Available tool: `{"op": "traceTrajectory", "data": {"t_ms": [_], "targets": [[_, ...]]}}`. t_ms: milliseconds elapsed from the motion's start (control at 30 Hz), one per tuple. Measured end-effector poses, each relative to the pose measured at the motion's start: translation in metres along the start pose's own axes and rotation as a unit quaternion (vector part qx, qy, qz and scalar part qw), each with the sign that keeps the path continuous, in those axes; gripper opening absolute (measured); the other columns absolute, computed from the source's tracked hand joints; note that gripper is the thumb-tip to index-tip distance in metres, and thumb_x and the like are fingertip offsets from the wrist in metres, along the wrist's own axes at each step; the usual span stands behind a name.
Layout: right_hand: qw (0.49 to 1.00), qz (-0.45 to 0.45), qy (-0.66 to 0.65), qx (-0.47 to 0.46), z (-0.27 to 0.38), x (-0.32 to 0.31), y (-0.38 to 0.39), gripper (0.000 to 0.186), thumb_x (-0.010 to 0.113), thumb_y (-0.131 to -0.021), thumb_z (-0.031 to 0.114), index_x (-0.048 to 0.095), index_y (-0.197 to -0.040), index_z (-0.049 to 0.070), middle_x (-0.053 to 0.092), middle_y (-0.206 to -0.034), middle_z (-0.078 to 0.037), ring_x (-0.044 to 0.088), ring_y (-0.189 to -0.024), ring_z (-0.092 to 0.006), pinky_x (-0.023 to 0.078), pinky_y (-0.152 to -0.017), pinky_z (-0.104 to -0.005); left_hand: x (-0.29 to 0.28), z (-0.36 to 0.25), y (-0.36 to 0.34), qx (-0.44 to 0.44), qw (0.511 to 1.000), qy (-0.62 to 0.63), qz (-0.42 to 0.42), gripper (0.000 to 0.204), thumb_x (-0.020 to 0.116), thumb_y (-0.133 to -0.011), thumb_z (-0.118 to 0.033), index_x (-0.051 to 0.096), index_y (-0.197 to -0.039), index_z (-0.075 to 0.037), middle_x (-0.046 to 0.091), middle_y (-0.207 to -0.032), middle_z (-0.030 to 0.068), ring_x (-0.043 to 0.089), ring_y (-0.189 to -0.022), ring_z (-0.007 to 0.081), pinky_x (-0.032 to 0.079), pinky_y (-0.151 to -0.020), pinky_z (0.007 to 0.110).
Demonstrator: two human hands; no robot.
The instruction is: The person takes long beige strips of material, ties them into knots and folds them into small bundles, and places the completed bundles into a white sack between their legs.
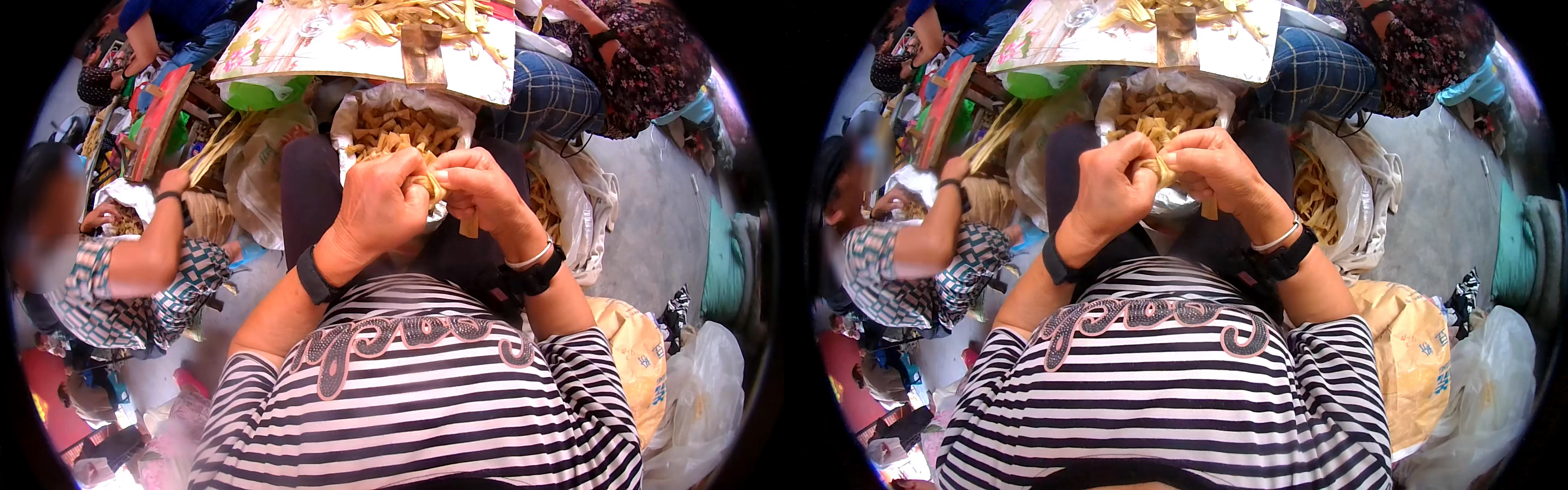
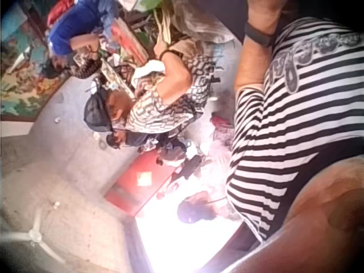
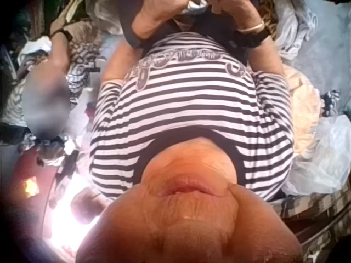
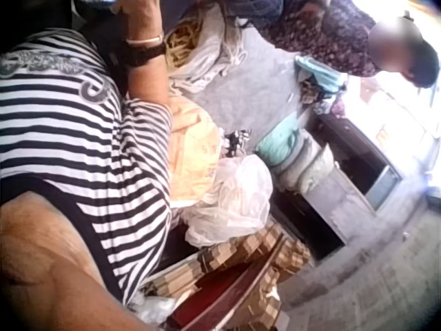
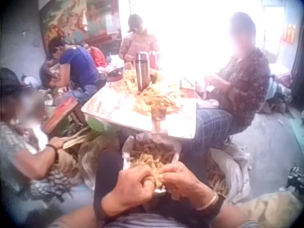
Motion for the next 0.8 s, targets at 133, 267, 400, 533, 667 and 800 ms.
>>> {"op": "traceTrajectory", "data": {"t_ms": [133,267,400,533,667,800], "targets": [[0.966,-0.04,0.243,-0.074,0.02,0.015,0.006,0.02,0.065,-0.078,0.015,0.063,-0.087,-0.003,0.057,-0.064,0.0,0.05,-0.053,-0.0061,0.035,-0.047,-0.0187,0.008,0.031,-0.003,-0.18,0.969,0.155,0.073,0.003,0.054,-0.07,0.0,0.056,-0.069,0.001,0.057,-0.06,0.0042,0.053,-0.049,0.0105,0.04,-0.045,0.025],[0.858,-0.141,0.437,-0.228,0.034,0.013,0.008,0.02,0.064,-0.073,0.012,0.063,-0.085,-0.005,0.06,-0.068,-0.001,0.053,-0.063,-0.0053,0.042,-0.055,-0.0208,0.018,0.044,0.0,-0.276,0.906,0.293,0.132,0.006,0.053,-0.07,0.002,0.059,-0.072,0.002,0.058,-0.065,0.002,0.051,-0.054,0.0069,0.041,-0.05,0.021],[0.91,-0.088,0.379,-0.142,0.025,0.011,0.012,0.018,0.06,-0.074,0.007,0.064,-0.086,-0.005,0.059,-0.066,-0.001,0.051,-0.054,-0.0065,0.037,-0.049,-0.0194,0.01,0.035,-0.004,-0.19,0.961,0.128,0.153,0.008,0.054,-0.068,0.002,0.059,-0.074,0.002,0.058,-0.066,0.0056,0.054,-0.061,0.0107,0.042,-0.054,0.023],[0.997,0.068,0.035,-0.008,-0.004,0.006,0.01,0.019,0.062,-0.074,0.005,0.065,-0.089,-0.006,0.053,-0.061,0.0,0.039,-0.043,-0.0048,0.028,-0.04,-0.0196,-0.001,0.009,-0.008,-0.078,0.992,0.028,0.093,0.007,0.054,-0.067,0.001,0.059,-0.072,0.002,0.055,-0.066,0.0101,0.054,-0.065,0.015,0.041,-0.055,0.026],[0.964,0.222,-0.147,0.013,-0.007,0.013,0.015,0.027,0.066,-0.075,0.01,0.062,-0.096,-0.007,0.043,-0.056,0.003,0.031,-0.041,-0.0031,0.023,-0.039,-0.0184,-0.012,-0.01,-0.007,-0.04,0.998,0.029,0.042,0.007,0.064,-0.066,0.002,0.058,-0.07,0.001,0.057,-0.065,0.0087,0.053,-0.055,0.0173,0.04,-0.05,0.025],[0.986,0.128,-0.107,-0.002,-0.001,0.011,0.012,0.029,0.063,-0.084,0.02,0.061,-0.1,-0.003,0.037,-0.056,0.007,0.029,-0.044,-0.0019,0.022,-0.04,-0.0171,-0.013,-0.014,-0.005,0.04,0.999,-0.007,-0.02,0.008,0.064,-0.068,0.003,0.062,-0.075,0.001,0.058,-0.066,0.0091,0.056,-0.055,0.0165,0.043,-0.049,0.027]]}}
Point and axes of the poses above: each hand's wrist, its own y-axis away from the middle knuckle, its own x-axis out of the palm, z = x × y, the point moved 7 cm from there along -y, towards the middle knuckle
